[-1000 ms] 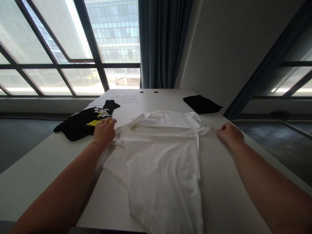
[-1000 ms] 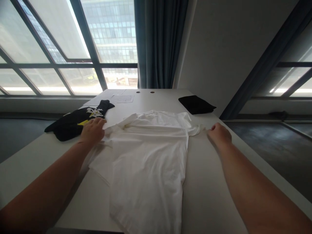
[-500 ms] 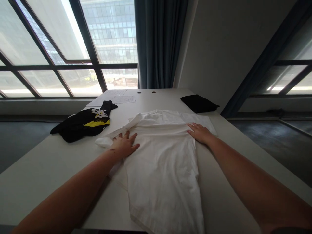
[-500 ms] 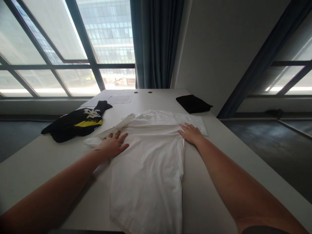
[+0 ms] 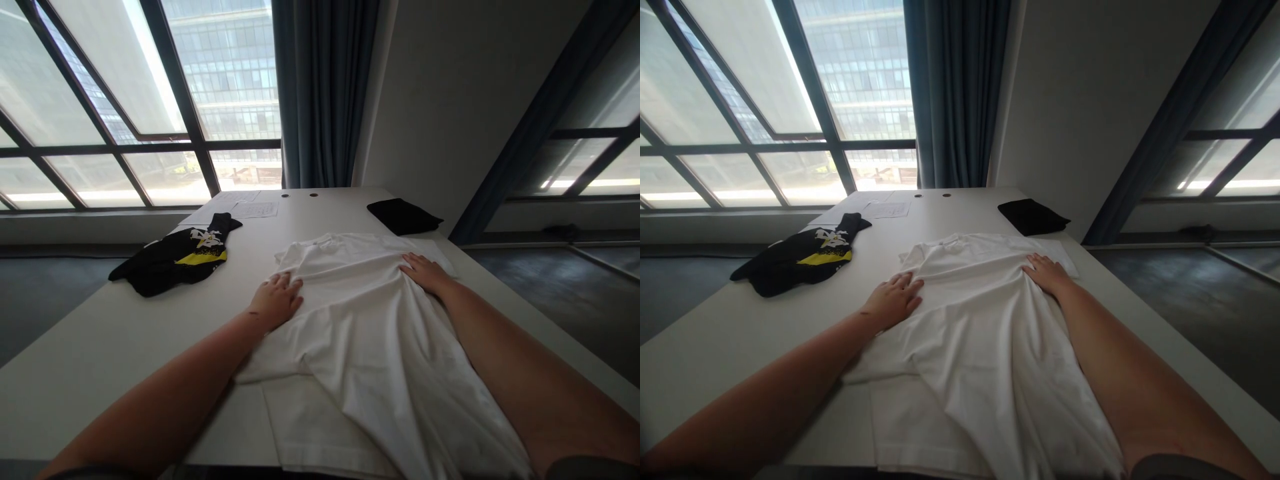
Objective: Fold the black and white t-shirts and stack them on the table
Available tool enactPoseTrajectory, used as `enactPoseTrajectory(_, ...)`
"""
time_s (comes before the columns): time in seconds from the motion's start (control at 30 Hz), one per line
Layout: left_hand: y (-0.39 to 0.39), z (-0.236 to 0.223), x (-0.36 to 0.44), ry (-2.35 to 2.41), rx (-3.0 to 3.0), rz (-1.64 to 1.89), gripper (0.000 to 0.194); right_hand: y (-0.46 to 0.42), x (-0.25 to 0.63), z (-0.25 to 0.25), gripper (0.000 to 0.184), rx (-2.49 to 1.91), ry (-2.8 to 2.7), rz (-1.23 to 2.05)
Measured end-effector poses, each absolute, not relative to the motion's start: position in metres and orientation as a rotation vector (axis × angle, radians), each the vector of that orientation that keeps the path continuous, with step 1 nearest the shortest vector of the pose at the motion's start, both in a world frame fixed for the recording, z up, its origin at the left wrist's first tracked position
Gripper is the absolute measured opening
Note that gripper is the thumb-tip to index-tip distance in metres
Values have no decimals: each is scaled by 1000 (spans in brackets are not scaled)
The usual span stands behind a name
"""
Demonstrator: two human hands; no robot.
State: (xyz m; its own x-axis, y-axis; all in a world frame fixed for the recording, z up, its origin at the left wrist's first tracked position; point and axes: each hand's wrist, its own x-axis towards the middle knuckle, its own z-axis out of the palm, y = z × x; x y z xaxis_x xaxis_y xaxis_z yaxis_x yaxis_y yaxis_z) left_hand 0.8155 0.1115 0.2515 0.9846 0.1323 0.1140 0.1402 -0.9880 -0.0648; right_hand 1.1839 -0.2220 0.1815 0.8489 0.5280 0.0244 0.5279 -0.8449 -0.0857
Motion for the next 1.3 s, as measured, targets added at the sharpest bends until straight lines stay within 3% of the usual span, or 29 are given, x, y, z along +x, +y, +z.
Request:
enactPoseTrajectory(0.2, 180, 238, 819, -883, -2921, -36, 59, -216, 1183, 183, 80, -2991, -730, 58)
enactPoseTrajectory(0.37, 220, 239, 811, -1113, -2808, -128, 52, -217, 1181, 183, 78, -2990, -713, 54)
enactPoseTrajectory(0.5, 223, 232, 820, -830, -2835, -442, 57, -221, 1181, 180, 76, -2961, -753, 17)
enactPoseTrajectory(0.63, 220, 222, 838, -455, -3067, -189, 56, -219, 1181, 179, 76, -2939, -774, -3)
enactPoseTrajectory(1.07, 274, 227, 880, -679, -3132, -325, 55, -208, 1182, 181, 76, -2901, -861, -4)
enactPoseTrajectory(1.17, 258, 238, 868, -614, -3062, -531, 54, -204, 1187, 184, 77, -2897, -822, 5)
enactPoseTrajectory(1.3, 196, 252, 809, -166, -3133, -660, 45, -206, 1189, 185, 76, -2885, -790, -29)
